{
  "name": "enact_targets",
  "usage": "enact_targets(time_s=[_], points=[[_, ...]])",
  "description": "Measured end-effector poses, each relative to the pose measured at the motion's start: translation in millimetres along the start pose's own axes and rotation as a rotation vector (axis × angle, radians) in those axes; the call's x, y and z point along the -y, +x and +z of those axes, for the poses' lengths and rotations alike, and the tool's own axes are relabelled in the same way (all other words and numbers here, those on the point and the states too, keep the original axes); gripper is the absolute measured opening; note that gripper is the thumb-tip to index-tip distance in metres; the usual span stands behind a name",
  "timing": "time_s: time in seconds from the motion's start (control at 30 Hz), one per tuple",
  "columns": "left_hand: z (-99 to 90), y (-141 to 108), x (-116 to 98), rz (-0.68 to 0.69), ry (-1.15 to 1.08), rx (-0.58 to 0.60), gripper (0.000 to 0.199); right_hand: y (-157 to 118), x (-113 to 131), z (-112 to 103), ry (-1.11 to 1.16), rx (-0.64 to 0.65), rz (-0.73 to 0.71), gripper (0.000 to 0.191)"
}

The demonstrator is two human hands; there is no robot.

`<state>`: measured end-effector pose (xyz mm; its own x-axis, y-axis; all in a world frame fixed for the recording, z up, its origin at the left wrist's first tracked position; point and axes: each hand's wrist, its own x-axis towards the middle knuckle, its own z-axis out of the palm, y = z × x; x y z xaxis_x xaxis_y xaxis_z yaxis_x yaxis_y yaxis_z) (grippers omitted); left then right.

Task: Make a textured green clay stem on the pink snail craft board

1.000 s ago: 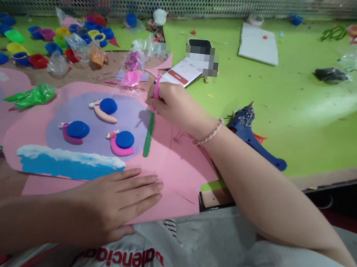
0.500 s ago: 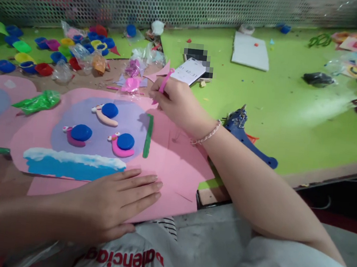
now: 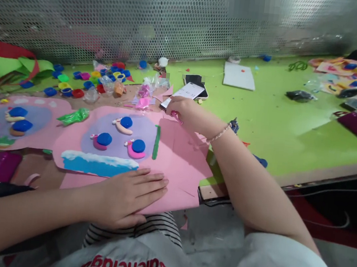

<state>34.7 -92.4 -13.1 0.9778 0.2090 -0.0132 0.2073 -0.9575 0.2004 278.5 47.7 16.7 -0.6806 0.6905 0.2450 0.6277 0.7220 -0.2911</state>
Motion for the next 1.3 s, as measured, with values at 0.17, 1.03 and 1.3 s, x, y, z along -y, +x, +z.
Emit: enact_targets(time_s=[0.17,1.03,1.3], points=[[1.2,-1,-3,0.013,0.148,-0.064,0.058,0,-3,-4,0.023,0.13,-0.007,0.034],[-51.8,-108,116,-1.28,0.426,0.008,0.036,4,16,2,0.101,-0.108,0.306,0.03],[-68.5,-56,81,-1.043,0.389,-0.248,0.04,4,24,10,0.175,-0.193,-0.175,0.03]])
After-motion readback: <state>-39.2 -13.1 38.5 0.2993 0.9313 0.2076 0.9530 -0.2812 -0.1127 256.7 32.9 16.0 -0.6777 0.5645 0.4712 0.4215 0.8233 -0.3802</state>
